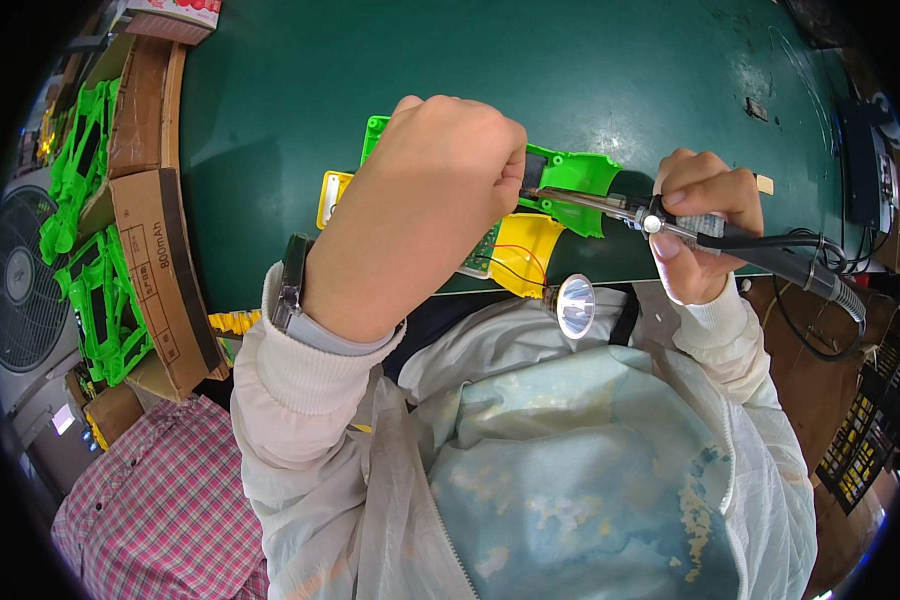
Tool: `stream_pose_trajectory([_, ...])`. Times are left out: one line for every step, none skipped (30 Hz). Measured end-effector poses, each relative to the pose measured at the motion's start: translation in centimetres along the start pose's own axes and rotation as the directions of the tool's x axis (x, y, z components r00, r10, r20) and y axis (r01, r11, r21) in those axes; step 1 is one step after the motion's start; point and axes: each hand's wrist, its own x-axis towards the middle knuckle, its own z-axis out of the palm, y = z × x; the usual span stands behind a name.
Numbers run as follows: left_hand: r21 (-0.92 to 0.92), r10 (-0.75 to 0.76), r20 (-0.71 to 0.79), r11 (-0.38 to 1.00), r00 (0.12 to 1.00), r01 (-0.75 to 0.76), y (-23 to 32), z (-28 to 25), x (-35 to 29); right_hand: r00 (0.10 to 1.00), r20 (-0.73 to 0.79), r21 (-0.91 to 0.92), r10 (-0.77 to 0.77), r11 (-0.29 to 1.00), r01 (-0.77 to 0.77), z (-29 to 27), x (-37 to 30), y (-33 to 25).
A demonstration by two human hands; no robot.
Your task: The person solders wires inside flashlight housings using a soldering iron, presses the casing halves together by hand, and places the assembled flashlight onto a conveyor belt.
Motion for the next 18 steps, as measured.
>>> stream_pose_trajectory([0.001,-0.001,-0.001,1.0,1.0,0.001,-0.01,0.01,-0.01,1.0,0.003,-0.006,-0.006,1.0,0.006,0.0,-0.02,0.06])
stream_pose_trajectory([0.004,0.001,-0.003,1.0,1.0,-0.001,-0.01,0.03,-0.01,1.0,0.006,-0.012,-0.012,1.0,0.012,-0.01,-0.04,0.12])
stream_pose_trajectory([0.007,0.003,-0.005,1.0,1.0,-0.003,-0.03,0.05,-0.02,1.0,0.007,-0.011,-0.013,1.0,0.013,-0.03,-0.05,0.18])
stream_pose_trajectory([0.007,0.002,-0.005,1.0,1.0,-0.002,-0.03,0.04,-0.02,1.0,0.009,-0.014,-0.022,1.0,0.023,-0.06,-0.03,0.15])
stream_pose_trajectory([0.007,0.006,-0.003,1.0,1.0,-0.006,-0.03,0.03,-0.01,0.999,0.012,-0.017,-0.032,0.999,0.032,-0.07,-0.01,0.13])
stream_pose_trajectory([0.007,0.009,-0.001,1.0,1.0,-0.009,-0.03,0.01,0.0,0.999,0.012,-0.017,-0.031,0.999,0.032,-0.02,0.04,0.09])
stream_pose_trajectory([0.008,0.01,-0.001,1.0,1.0,-0.01,-0.05,0.03,0.01,1.0,0.008,-0.018,-0.029,0.999,0.029,0.03,0.07,0.08])
stream_pose_trajectory([0.003,0.009,-0.002,1.0,1.0,-0.009,-0.07,0.04,0.02,1.0,0.004,-0.02,-0.027,0.999,0.027,0.06,0.07,0.08])
stream_pose_trajectory([-0.002,0.009,-0.003,1.0,1.0,-0.009,-0.08,0.07,0.05,1.0,0.004,-0.021,-0.028,0.999,0.028,0.06,0.05,0.11])
stream_pose_trajectory([-0.001,0.008,-0.003,1.0,1.0,-0.008,-0.02,0.01,0.03,1.0,0.003,-0.022,-0.023,0.999,0.023,0.09,0.06,0.05])
stream_pose_trajectory([0.009,0.004,0.002,1.0,1.0,-0.004,0.04,-0.04,0.01,1.0,0.003,-0.024,-0.019,1.0,0.019,0.11,0.08,-0.01])
stream_pose_trajectory([0.019,0.0,0.007,1.0,1.0,-0.001,0.1,-0.09,0.0,1.0,0.002,-0.022,-0.019,1.0,0.019,0.06,0.07,-0.05])
stream_pose_trajectory([0.021,0.0,0.005,1.0,1.0,0.0,0.03,-0.01,0.01,1.0,0.008,-0.027,-0.027,0.999,0.028,-0.04,0.02,0.09])
stream_pose_trajectory([0.02,0.012,-0.003,1.0,1.0,-0.012,-0.08,0.1,0.03,0.999,0.013,-0.032,-0.036,0.999,0.037,-0.09,-0.02,0.21])
stream_pose_trajectory([0.019,0.025,-0.011,1.0,1.0,-0.025,-0.18,0.19,0.04,0.999,0.014,-0.03,-0.039,0.999,0.039,-0.07,-0.02,0.27])
stream_pose_trajectory([0.018,0.025,-0.01,1.0,1.0,-0.024,-0.18,0.19,0.05,0.999,0.009,-0.033,-0.031,0.999,0.032,-0.05,-0.03,0.13])
stream_pose_trajectory([0.014,0.026,-0.01,1.0,1.0,-0.026,-0.17,0.18,0.06,1.0,0.003,-0.035,-0.024,0.999,0.024,-0.02,-0.02,0.04])
stream_pose_trajectory([0.009,0.027,-0.009,1.0,1.0,-0.027,-0.16,0.16,0.05,1.0,0.003,-0.035,-0.023,0.999,0.023,0.03,-0.02,0.01])
